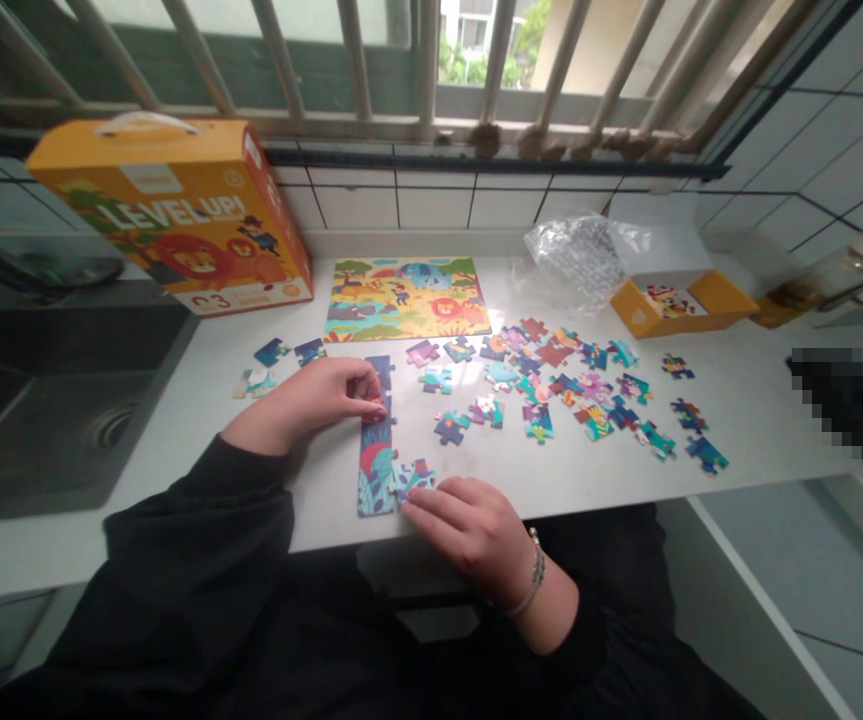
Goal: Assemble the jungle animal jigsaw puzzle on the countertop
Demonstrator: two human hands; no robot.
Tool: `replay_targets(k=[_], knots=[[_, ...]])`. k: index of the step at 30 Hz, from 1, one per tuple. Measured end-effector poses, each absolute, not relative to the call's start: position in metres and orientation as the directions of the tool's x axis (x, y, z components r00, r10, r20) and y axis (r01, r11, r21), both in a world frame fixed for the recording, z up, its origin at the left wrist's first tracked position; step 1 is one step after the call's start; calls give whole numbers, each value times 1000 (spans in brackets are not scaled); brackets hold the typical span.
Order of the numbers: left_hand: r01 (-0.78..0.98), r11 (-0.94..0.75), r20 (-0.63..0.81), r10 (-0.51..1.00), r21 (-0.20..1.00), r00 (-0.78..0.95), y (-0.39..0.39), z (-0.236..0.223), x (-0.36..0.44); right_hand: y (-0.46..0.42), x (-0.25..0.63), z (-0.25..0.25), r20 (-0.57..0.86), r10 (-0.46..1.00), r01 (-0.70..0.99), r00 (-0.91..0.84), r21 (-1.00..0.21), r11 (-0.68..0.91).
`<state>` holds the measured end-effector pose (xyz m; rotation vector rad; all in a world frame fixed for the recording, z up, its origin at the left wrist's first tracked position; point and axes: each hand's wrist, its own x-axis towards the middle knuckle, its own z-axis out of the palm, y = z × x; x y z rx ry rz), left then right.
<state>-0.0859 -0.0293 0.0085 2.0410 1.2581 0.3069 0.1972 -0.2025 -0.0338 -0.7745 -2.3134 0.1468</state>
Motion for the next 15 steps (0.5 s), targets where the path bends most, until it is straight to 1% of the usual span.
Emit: replay_targets(k=[3, 7, 11, 15], knots=[[689, -280, -160, 850, 669, 501, -31, 11, -85, -200, 198, -36, 580, 566, 457, -586, -341, 822], [688, -288, -155, 849, 666, 506, -29, 11, -85, -202, 200, -38, 589, 550, 432, -593, -343, 834], [695, -297, -154, 848, 655, 508, -27, 7, -86, -202, 201, -40, 577, 556, 455, -598, -328, 828], [700, -306, -150, 848, 646, 509, -27, 6, -88, -198, 199, -43, 551, 571, 464, -609, -337, 819]])
